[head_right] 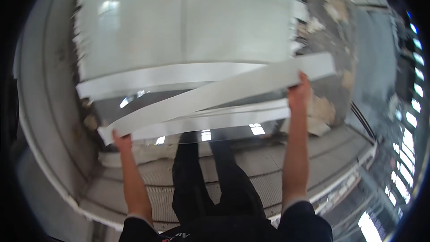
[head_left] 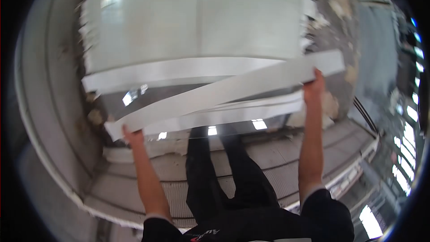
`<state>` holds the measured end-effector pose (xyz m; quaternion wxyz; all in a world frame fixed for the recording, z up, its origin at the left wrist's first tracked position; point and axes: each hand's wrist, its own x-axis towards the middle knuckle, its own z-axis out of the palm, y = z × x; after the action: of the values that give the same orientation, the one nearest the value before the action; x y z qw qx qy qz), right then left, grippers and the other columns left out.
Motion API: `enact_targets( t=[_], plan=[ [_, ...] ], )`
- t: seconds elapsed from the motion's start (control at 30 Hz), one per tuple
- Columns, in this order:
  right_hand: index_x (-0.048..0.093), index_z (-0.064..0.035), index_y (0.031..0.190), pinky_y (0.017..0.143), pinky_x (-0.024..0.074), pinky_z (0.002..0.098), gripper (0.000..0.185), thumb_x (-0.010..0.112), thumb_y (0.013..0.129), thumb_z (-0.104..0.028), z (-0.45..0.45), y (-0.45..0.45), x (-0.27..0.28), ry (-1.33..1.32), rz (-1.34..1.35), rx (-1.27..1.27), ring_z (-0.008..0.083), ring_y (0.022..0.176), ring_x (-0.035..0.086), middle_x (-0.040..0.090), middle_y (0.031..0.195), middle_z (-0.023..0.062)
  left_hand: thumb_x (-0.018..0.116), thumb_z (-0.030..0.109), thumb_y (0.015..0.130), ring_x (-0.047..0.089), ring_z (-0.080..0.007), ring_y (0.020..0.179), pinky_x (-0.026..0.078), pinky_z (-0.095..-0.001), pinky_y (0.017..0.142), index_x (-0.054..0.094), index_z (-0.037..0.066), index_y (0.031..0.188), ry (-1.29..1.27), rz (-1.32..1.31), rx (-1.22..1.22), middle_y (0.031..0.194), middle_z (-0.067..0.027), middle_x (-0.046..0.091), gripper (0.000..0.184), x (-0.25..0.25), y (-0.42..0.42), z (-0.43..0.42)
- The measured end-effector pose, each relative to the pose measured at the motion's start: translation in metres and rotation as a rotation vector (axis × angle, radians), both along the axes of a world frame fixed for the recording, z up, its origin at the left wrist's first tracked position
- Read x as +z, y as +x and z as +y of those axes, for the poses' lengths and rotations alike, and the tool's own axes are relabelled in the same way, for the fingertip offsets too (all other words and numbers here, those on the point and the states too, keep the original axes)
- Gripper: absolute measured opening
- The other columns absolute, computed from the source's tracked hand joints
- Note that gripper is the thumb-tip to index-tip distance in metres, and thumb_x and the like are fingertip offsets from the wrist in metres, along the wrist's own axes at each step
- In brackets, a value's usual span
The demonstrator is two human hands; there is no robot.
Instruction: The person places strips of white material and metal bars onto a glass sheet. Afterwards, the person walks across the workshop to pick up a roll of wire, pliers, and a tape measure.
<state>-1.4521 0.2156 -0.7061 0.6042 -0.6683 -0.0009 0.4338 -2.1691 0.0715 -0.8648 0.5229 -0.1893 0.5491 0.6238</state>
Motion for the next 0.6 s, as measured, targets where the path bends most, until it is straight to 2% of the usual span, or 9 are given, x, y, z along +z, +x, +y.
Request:
enact_targets(
  t=[0.07, 0.13, 0.17, 0.2, 0.27, 0.37, 0.5, 0.6],
  plan=[
    [0.055, -0.0070, 0.105, 0.079, 0.0471, 0.0354, 0.022, 0.056, 0.088, -0.021, -0.003, 0.006, -0.004, 0.025, 0.019, 0.007, 0.0190, 0.093, 0.059, 0.060, 0.100, 0.0046, 0.046, 0.037, 0.093, 0.050, -0.0294, 0.118, 0.037, -0.0436, 0.103, 0.051, 0.004, 0.122, 0.030, 0.082, -0.050, 0.122, -0.0130, 0.056, 0.044, 0.053, 0.020, 0.028],
    [0.055, -0.0074, 0.107, 0.081, 0.0471, 0.0366, 0.024, 0.055, 0.088, -0.022, 0.001, 0.000, 0.003, -0.030, -0.013, -0.040, 0.0205, 0.095, 0.058, 0.060, 0.105, 0.0063, 0.050, 0.034, 0.093, 0.051, -0.0250, 0.116, 0.039, -0.0387, 0.101, 0.053, 0.005, 0.120, 0.013, 0.165, -0.128, 0.121, -0.0103, 0.058, 0.040, 0.081, 0.017, 0.048],
    [0.054, -0.0069, 0.106, 0.079, 0.0479, 0.0354, 0.023, 0.054, 0.087, -0.021, 0.003, 0.000, 0.004, -0.019, -0.007, -0.054, 0.0198, 0.094, 0.058, 0.060, 0.102, 0.0066, 0.052, 0.032, 0.093, 0.052, -0.0230, 0.115, 0.041, -0.0371, 0.099, 0.054, 0.005, 0.119, -0.017, 0.169, -0.145, 0.120, -0.0092, 0.058, 0.038, 0.100, 0.016, 0.060],
    [0.054, -0.0069, 0.106, 0.079, 0.0479, 0.0354, 0.023, 0.054, 0.087, -0.021, 0.005, 0.000, 0.006, -0.021, -0.013, -0.067, 0.0198, 0.094, 0.058, 0.060, 0.102, 0.0066, 0.053, 0.029, 0.092, 0.054, -0.0214, 0.112, 0.043, -0.0354, 0.096, 0.054, 0.005, 0.118, 0.053, 0.204, -0.202, 0.119, -0.0085, 0.059, 0.035, 0.114, 0.015, 0.073],
    [0.054, -0.0028, 0.105, 0.076, 0.0506, 0.0368, 0.021, 0.052, 0.089, -0.016, 0.012, 0.002, 0.008, 0.001, -0.009, -0.089, 0.0208, 0.091, 0.060, 0.060, 0.100, 0.0079, 0.055, 0.024, 0.093, 0.059, -0.0191, 0.105, 0.047, -0.0312, 0.091, 0.055, 0.004, 0.117, 0.135, 0.256, -0.275, 0.115, -0.0085, 0.062, 0.032, 0.126, 0.000, 0.098],
    [0.054, -0.0016, 0.104, 0.079, 0.0518, 0.0391, 0.020, 0.051, 0.089, -0.015, 0.025, 0.014, 0.006, 0.027, -0.001, -0.113, 0.0224, 0.092, 0.060, 0.059, 0.101, 0.0096, 0.056, 0.022, 0.093, 0.060, -0.0187, 0.103, 0.048, -0.0296, 0.089, 0.055, 0.002, 0.117, 0.168, 0.314, -0.359, 0.115, -0.0092, 0.062, 0.031, 0.153, -0.008, 0.155],
    [0.054, -0.0010, 0.105, 0.083, 0.0500, 0.0386, 0.022, 0.049, 0.089, -0.016, 0.068, 0.036, 0.004, 0.166, 0.097, -0.089, 0.0243, 0.097, 0.059, 0.061, 0.103, 0.0111, 0.054, 0.021, 0.094, 0.059, -0.0184, 0.104, 0.048, -0.0299, 0.091, 0.055, 0.001, 0.117, 0.275, 0.408, -0.460, 0.114, -0.0101, 0.063, 0.031, 0.163, -0.030, 0.250],
    [0.055, -0.0007, 0.105, 0.081, 0.0494, 0.0368, 0.022, 0.049, 0.090, -0.016, 0.104, 0.055, -0.004, 0.272, 0.150, -0.084, 0.0237, 0.091, 0.060, 0.061, 0.102, 0.0112, 0.052, 0.021, 0.096, 0.059, -0.0191, 0.105, 0.048, -0.0308, 0.095, 0.056, -0.001, 0.116, 0.370, 0.379, -0.466, 0.113, -0.0110, 0.063, 0.030, 0.159, -0.039, 0.322]
  ],
)
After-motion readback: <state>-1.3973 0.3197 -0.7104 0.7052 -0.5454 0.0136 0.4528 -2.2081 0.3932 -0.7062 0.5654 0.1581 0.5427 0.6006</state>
